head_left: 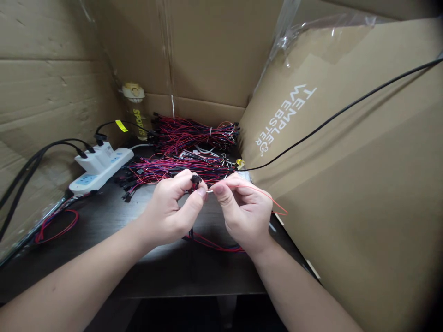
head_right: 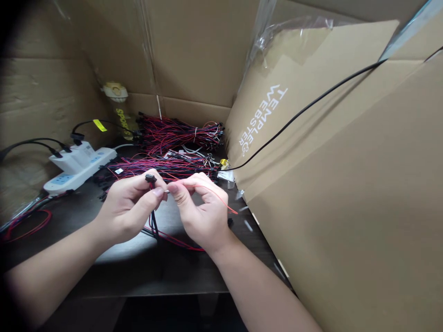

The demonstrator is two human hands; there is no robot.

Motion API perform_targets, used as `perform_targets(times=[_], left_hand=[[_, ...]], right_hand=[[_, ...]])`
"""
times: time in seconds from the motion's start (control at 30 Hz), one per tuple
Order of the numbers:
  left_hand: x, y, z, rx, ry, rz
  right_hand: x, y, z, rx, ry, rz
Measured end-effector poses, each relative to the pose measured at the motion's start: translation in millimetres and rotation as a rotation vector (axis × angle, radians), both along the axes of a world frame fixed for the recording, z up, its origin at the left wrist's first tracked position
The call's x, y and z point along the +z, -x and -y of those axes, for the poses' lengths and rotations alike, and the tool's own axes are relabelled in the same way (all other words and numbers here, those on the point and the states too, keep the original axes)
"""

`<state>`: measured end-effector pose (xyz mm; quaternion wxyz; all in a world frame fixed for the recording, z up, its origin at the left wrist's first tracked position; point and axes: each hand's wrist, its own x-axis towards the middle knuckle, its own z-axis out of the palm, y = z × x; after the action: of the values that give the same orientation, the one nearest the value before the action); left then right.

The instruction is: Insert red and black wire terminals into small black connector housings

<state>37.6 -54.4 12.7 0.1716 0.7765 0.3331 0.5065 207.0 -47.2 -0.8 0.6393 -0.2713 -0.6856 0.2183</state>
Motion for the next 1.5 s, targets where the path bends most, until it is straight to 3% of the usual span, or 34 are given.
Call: perform_targets(times=[0.4, 0.93, 1.23, 1.5], left_hand=[[1.3, -3.0, -2.2, 0.102, -0.222, -0.064], [3.4, -0.2, -0.8, 0.066, -0.235, -0.024], [-6.3, 0.4, -0.5, 0.032, -0.149, 0.092], [-3.7, -3.0, -2.9, -0.036, -0.328, 0.127]], right_hand=[[3.5, 1.4, -1.7, 0.02, 0.132, -0.021], [12.2, 1.6, -3.0, 0.112, 0.282, -0.13], [9.4, -1.0, -0.5, 0.15, 0.214, -0.088], [7.8, -2.8, -1.9, 0.281, 0.179, -0.069]])
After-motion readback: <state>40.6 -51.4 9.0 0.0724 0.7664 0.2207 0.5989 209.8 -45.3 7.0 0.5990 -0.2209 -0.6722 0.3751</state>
